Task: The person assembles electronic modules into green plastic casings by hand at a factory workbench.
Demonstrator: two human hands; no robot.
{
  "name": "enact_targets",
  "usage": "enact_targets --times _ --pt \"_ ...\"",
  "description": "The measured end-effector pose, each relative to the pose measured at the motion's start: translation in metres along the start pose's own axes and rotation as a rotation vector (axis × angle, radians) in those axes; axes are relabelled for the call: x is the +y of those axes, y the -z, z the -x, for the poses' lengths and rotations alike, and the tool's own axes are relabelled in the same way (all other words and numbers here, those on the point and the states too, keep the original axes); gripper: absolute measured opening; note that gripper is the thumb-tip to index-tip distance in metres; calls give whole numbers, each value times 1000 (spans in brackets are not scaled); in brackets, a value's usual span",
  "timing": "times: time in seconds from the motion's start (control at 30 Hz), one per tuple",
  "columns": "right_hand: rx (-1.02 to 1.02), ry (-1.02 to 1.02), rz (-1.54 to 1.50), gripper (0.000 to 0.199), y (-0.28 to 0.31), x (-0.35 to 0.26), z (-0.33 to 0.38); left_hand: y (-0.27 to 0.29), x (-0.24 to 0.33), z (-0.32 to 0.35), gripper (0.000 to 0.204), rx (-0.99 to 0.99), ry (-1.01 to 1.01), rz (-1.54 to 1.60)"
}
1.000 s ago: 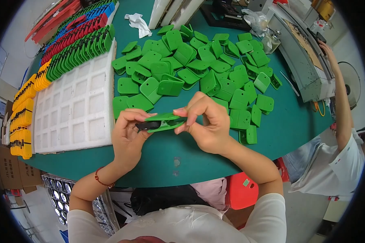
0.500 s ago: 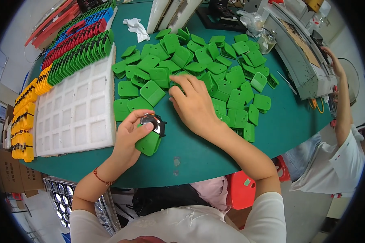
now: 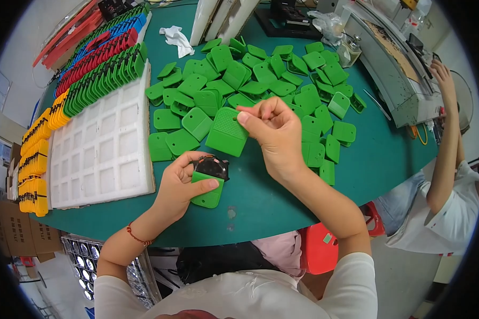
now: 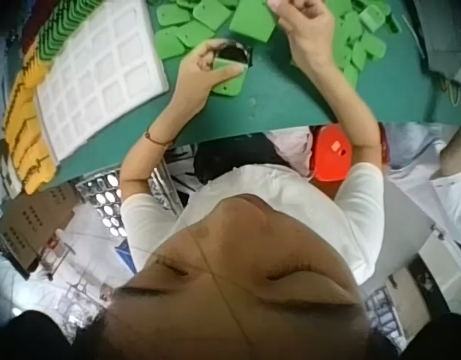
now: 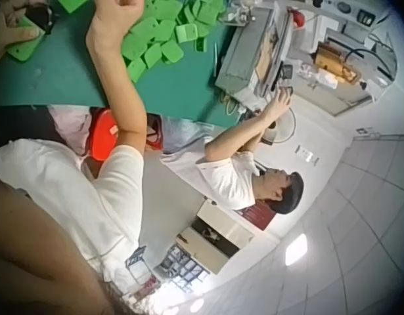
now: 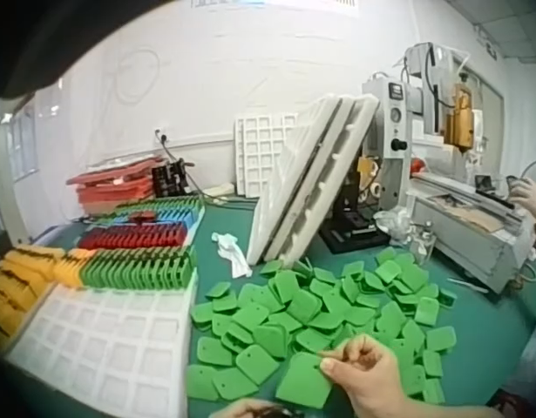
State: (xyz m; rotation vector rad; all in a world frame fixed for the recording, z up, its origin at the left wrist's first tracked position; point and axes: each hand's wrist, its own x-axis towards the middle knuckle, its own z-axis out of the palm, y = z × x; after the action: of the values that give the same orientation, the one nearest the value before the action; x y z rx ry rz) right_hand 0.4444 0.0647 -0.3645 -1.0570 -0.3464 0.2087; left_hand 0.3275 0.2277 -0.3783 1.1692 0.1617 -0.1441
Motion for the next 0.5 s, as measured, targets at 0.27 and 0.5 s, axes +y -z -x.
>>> enact_targets --times 0.27,0.5 --pt "-29 -47 37 29 -10 8 13 -6 0 0 49 -10 -46 -23" --pt "-116 -8 94 28 -10 12 16 -3 0 -4 46 5 -88 -66"
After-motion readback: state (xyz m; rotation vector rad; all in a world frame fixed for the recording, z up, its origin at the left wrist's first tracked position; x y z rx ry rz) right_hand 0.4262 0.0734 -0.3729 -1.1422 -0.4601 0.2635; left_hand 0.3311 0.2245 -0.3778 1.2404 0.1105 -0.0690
